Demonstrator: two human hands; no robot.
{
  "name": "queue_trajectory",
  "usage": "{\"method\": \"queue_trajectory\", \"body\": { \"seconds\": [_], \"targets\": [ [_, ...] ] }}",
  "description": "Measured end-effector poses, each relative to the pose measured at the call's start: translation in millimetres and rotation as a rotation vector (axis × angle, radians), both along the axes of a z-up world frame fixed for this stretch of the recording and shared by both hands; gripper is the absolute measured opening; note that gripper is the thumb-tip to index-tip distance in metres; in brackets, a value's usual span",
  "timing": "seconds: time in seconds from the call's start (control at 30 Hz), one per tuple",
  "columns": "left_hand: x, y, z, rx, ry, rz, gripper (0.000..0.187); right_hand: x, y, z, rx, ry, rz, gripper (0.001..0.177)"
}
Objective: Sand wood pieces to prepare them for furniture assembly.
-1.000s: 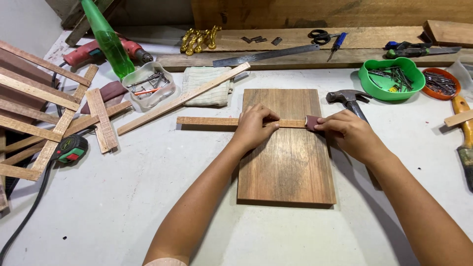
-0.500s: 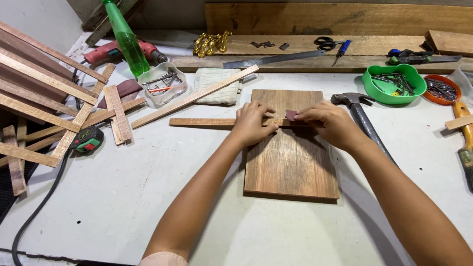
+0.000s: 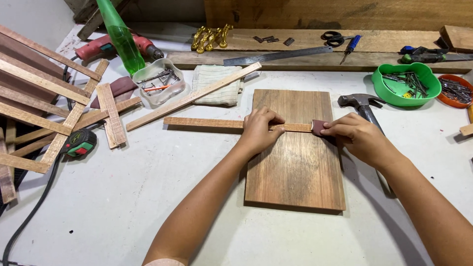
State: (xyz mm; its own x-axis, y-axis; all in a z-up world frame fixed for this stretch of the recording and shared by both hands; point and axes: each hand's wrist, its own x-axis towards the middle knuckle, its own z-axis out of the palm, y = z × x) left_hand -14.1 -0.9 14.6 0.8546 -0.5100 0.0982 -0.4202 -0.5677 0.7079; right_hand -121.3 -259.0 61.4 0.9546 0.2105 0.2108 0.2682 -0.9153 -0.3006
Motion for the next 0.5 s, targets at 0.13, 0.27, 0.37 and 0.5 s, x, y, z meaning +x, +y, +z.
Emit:
{"method": "queue_trajectory", "body": {
  "seconds": [0.13,0.27,0.37,0.5],
  "targets": [
    [3,-2,-5,-0.003,-0.033,-0.015,0.024,7,17,5,-0.108,0.011,-0.034,0.039],
    [1,0,1,0.001,-0.034,0.002,0.024,21,38,-2,-0.139,-0.064,0.055,0.034],
    [2,2,-4,-0.027,-0.065,0.008,0.024,28,52,-5,-0.085,-0.107,0.111,0.036],
    [7,0,-9,-0.053,-0.070,0.014,0.023,25,50,-1,-0.039,-0.068,0.108,0.038]
  ]
}}
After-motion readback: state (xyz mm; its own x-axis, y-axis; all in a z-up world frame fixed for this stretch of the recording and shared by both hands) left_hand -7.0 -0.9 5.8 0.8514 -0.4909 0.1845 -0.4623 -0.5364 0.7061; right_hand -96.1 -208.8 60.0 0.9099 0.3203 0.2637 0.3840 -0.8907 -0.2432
